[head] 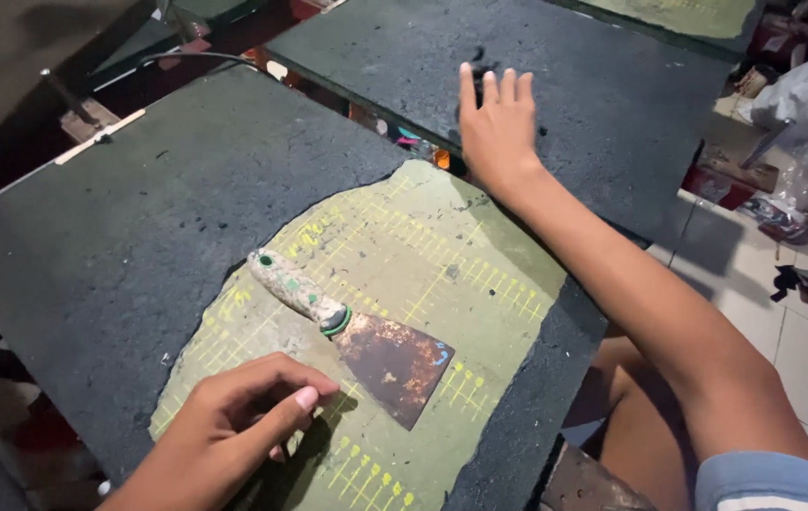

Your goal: Scraping and picking off dried residue from a printing screen surface using a putty knife.

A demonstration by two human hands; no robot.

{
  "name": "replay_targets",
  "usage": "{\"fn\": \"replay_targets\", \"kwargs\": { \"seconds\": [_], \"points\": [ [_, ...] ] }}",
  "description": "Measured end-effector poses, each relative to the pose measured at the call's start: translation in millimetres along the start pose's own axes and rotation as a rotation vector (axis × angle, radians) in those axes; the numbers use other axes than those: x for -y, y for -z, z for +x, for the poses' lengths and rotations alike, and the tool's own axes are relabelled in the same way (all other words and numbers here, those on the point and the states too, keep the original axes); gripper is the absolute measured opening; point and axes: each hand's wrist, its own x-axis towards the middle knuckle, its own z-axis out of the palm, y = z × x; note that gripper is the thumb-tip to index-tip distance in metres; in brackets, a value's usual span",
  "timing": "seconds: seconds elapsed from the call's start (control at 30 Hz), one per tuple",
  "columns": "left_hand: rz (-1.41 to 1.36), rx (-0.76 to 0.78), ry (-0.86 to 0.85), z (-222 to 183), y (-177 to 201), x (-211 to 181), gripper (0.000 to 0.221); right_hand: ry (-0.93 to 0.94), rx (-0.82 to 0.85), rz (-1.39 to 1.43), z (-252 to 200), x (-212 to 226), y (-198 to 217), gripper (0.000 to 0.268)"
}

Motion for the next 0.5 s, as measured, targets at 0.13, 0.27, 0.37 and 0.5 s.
{"fn": "replay_targets", "kwargs": {
  "seconds": [0.13,0.27,0.37,0.5],
  "points": [
    [-0.030,-0.010,-0.035,4,1,7,0.029,-0.039,-0.042,-0.005,1,-9,-24,0.090],
    [-0.009,-0.012,-0.041,5,0,8,0.031,-0.009,-0.395,-0.027,2,-21,-18,0.089],
    [-0.016,-0.011,-0.076,7,2,11,0.030,-0.007,-0.591,-0.025,-3,-25,-5,0.067],
    [0.002,0.012,-0.288,13,4,23,0.027,0.062,-0.835,0.052,-10,-25,12,0.038]
  ]
}}
